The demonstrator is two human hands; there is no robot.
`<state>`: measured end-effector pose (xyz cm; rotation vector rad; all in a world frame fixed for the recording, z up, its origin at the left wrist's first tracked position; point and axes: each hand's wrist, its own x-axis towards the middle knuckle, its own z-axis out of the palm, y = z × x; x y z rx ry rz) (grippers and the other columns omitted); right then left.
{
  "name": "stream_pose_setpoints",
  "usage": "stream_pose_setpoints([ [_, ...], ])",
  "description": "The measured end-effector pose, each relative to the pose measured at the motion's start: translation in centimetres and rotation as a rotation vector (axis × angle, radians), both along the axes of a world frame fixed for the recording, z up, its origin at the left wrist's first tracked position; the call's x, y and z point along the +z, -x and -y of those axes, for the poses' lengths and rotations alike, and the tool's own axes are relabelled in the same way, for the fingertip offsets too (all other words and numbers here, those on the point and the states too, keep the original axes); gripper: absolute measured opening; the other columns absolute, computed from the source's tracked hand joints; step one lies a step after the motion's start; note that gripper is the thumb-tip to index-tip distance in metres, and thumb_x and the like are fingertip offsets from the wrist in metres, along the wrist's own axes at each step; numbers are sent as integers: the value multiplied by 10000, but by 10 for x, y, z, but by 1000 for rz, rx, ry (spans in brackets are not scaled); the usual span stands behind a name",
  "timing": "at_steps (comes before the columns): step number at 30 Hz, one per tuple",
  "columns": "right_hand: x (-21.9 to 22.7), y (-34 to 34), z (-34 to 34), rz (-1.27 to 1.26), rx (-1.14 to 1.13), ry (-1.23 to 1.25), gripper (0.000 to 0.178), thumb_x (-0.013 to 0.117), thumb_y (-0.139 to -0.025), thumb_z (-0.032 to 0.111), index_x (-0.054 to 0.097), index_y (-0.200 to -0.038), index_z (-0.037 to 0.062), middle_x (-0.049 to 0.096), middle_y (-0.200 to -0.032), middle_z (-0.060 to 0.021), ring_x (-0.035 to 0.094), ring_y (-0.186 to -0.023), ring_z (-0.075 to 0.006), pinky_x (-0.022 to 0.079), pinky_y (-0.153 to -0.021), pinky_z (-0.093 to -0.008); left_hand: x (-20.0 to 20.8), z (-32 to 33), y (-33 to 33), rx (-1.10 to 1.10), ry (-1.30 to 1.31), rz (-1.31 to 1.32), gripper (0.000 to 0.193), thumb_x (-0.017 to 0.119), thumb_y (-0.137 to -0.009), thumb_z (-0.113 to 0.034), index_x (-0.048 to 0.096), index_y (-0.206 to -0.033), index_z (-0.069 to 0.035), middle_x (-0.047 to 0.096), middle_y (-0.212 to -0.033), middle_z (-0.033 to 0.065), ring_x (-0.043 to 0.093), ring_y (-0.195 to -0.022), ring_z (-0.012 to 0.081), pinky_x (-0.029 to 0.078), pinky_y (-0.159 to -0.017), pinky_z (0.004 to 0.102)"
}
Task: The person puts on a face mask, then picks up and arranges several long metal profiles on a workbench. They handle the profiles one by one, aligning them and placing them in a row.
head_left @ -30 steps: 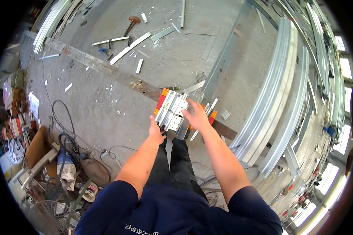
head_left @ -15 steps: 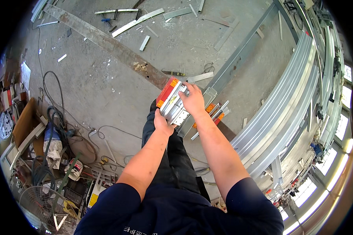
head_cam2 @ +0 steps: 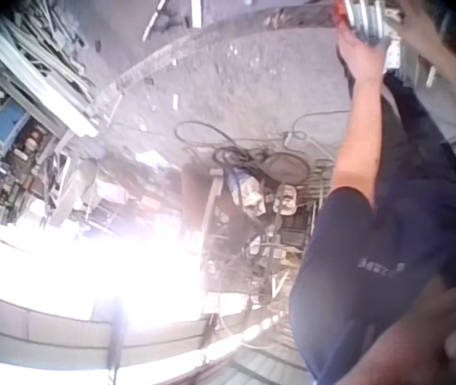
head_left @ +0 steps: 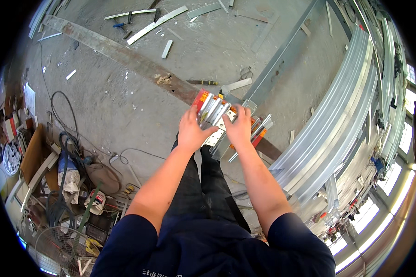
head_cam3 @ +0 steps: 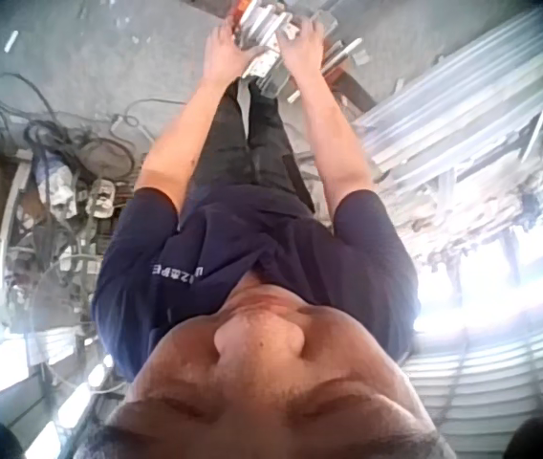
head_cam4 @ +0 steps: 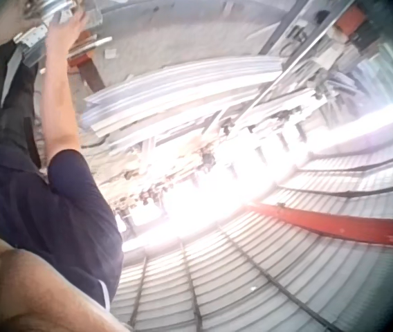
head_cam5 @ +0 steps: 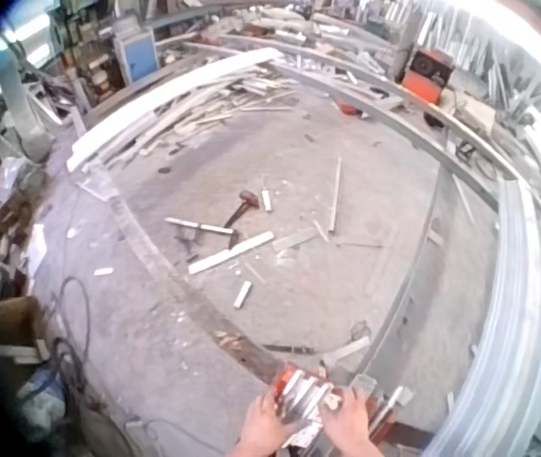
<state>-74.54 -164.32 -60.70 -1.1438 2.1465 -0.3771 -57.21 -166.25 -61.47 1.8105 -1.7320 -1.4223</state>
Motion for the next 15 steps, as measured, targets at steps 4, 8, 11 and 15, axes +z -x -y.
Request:
stream_pose_setpoints([
  [4, -13, -8, -32, 330, -307, -252, 471, 694, -880, 274, 598, -1232, -22, 658, -1144, -211, 645, -1061, -328, 496, -934, -383, -17, 9, 36, -108, -46, 305, 971, 894, -627, -367, 403, -1348, 60, 483, -1309, 256, 470, -1234, 422, 422, -1042, 470],
  [8, -25, -23, -55, 527, -482, -87, 505, 644, -928, 313, 581, -1273, -51, 648, -1210, -221, 644, -1093, -299, 495, -931, -382, -18, 16, 48, -91, -131, 352, 834, 876, -639, -317, 416, -1237, 37, 495, -1238, 253, 478, -1194, 425, 433, -1027, 455],
  [11, -22, -25, -53, 508, -414, -114, 587, 617, -960, 404, 552, -1335, -43, 601, -1250, -207, 629, -1086, -294, 488, -942, -379, -4, 21, 48, -107, -222, 260, 698, 810, -723, -273, 407, -1204, 34, 547, -1202, 259, 553, -1140, 438, 472, -969, 484],
  [15, -25, -22, -62, 767, -533, -38, 589, 589, -988, 422, 535, -1376, -18, 571, -1247, -166, 565, -1144, -230, 439, -998, -349, 8, 12, 58, -213, -228, 250, 611, 750, -791, -267, 410, -1220, 6, 611, -1184, 264, 652, -999, 456, 528, -852, 509],
])
